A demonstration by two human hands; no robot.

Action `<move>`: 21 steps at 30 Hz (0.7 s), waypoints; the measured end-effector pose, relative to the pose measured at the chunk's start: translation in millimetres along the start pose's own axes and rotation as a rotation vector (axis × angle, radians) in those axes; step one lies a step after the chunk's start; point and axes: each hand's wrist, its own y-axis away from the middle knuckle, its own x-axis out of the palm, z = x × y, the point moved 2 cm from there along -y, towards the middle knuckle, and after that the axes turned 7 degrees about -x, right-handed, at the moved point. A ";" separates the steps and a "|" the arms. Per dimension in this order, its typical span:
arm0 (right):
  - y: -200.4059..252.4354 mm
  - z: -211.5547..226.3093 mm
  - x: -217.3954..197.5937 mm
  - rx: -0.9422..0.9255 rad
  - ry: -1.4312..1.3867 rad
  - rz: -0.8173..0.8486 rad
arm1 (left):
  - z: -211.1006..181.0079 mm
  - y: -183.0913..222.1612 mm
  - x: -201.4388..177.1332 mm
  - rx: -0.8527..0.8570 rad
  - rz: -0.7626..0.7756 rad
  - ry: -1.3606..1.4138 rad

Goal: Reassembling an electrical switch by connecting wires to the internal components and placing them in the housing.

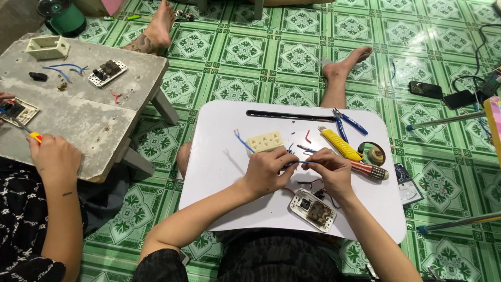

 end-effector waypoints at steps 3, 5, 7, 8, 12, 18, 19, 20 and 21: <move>1.7 -0.3 -2.1 -0.044 0.058 0.020 | -6.3 -3.2 -7.2 0.069 -0.006 -0.051; 0.4 6.8 5.4 -0.049 0.096 0.017 | -5.5 -1.1 -4.8 0.039 0.006 -0.035; -2.3 12.6 10.9 -0.058 0.135 0.014 | -2.7 -0.1 -0.9 0.013 0.016 -0.018; -3.5 14.6 13.3 -0.066 0.162 0.034 | -0.3 0.8 1.5 0.003 0.010 -0.032; -5.7 17.5 10.5 -0.088 0.235 0.056 | 12.7 5.8 10.5 0.050 -0.020 -0.122; -5.1 14.2 8.6 -0.138 0.303 0.058 | 9.3 3.8 6.3 0.063 -0.020 -0.140; -4.7 14.6 8.9 -0.137 0.305 0.058 | 5.1 2.8 3.9 0.062 -0.019 -0.138; -4.4 15.6 9.4 -0.162 0.324 0.060 | 0.7 1.8 1.2 0.071 -0.030 -0.135; -5.0 16.4 10.1 -0.191 0.342 0.064 | -3.7 0.3 -1.9 0.082 -0.044 -0.135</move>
